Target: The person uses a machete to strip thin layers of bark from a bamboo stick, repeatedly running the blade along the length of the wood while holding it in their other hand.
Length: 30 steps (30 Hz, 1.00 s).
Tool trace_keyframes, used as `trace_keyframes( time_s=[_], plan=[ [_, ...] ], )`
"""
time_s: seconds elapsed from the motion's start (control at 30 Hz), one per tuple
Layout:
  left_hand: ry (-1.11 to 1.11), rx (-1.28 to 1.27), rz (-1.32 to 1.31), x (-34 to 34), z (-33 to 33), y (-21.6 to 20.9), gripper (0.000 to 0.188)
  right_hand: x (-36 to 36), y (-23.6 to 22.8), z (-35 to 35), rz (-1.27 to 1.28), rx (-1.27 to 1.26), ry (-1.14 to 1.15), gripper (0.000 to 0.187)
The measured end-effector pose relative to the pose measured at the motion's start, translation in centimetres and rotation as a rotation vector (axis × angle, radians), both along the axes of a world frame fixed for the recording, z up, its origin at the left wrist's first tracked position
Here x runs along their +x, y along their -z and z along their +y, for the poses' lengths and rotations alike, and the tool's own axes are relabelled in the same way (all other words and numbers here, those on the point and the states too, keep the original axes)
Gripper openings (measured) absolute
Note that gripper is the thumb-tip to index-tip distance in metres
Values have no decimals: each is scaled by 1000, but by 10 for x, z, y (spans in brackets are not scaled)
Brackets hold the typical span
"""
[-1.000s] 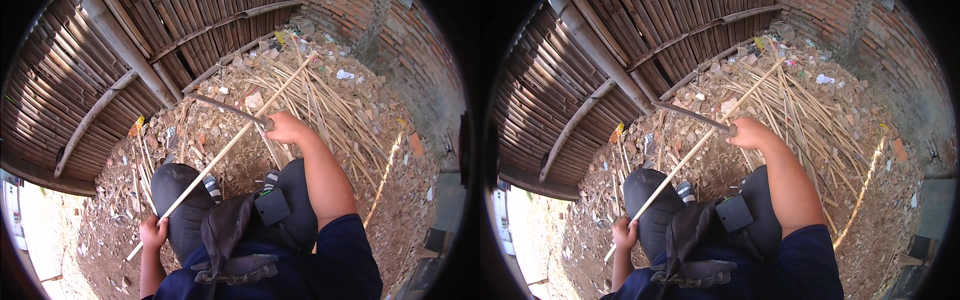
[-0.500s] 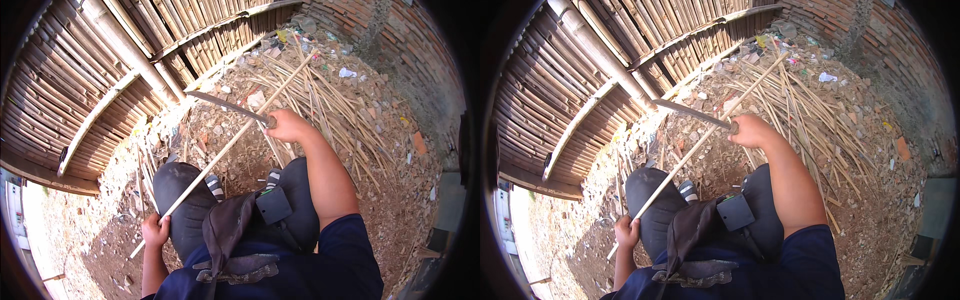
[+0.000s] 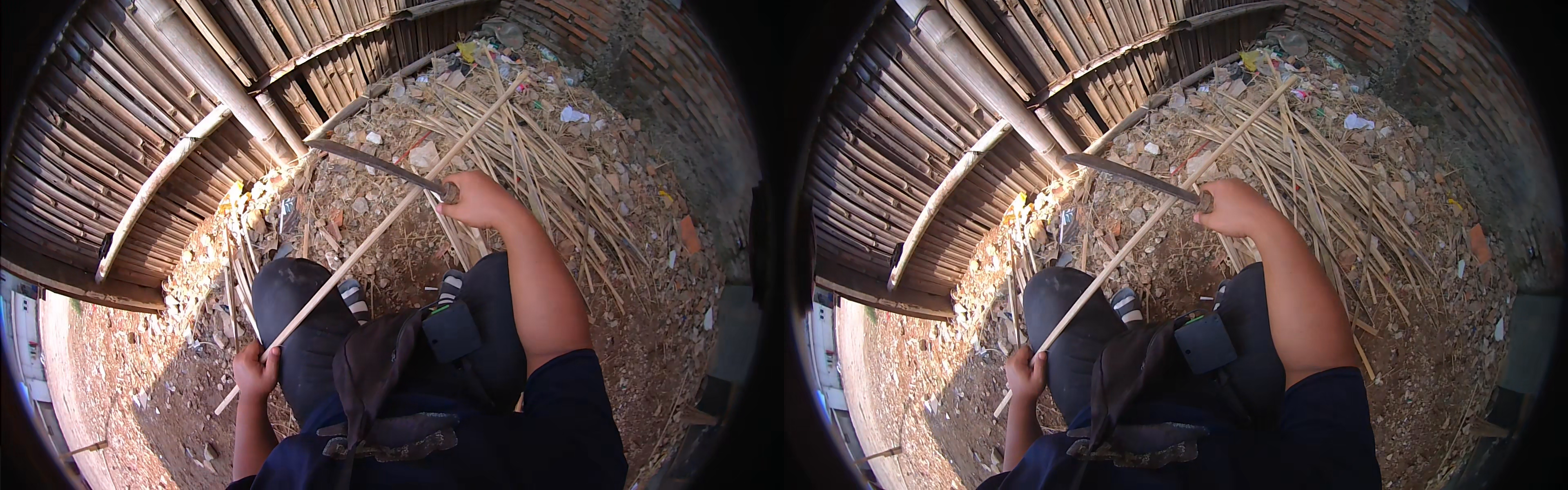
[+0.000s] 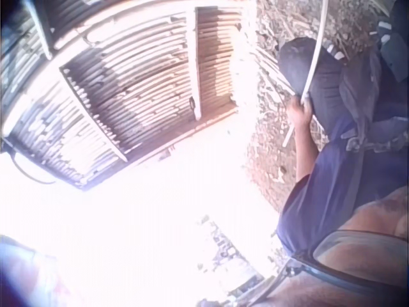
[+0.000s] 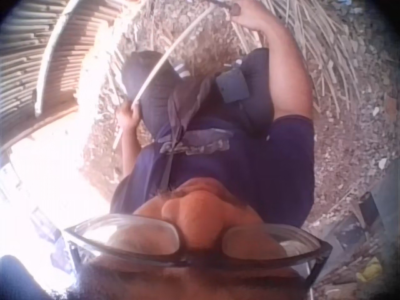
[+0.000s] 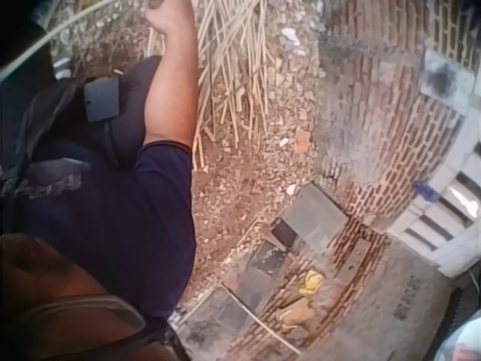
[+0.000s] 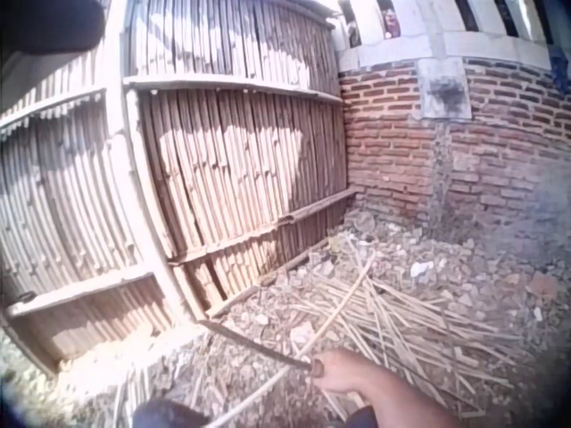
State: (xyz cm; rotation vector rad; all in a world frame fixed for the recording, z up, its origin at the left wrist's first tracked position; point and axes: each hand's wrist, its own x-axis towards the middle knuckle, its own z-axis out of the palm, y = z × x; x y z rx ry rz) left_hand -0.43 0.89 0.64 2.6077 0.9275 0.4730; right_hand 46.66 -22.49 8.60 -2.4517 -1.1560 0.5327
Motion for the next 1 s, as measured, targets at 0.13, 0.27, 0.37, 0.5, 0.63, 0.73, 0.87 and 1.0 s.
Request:
trace_keyframes(
  time_s=[0.13, 0.27, 0.37, 0.5, 0.63, 0.73, 0.87, 1.0],
  plan=[
    [-6, -7, 0, 3, -2, -3, 44, -3, -4, 0, 46, 2, 30, 53],
    [0, 3, 7, -1, 1, 2, 43, -5, -11, 0, 58, 10, 35, 52],
    [-10, -6, 22, -3, 2, 3, 42, -5, -8, 0, 40, 38, 46, 51],
    [-9, -28, -12, -1, 2, 5, 42, -2, 5, -3, -16, 168, 39, 45],
    [-2, -21, -25, 1, 1, 4, 42, -1, 4, -4, 13, 166, 34, 44],
    [-11, -20, -17, 0, 1, 4, 43, -2, -1, -2, 29, 116, 34, 48],
    [-17, -8, -23, -2, 2, 7, 43, -4, -7, -2, 43, 72, 46, 51],
    [-6, 8, -28, 2, 0, 3, 44, -4, -7, -4, 29, 94, 34, 51]
  ],
)
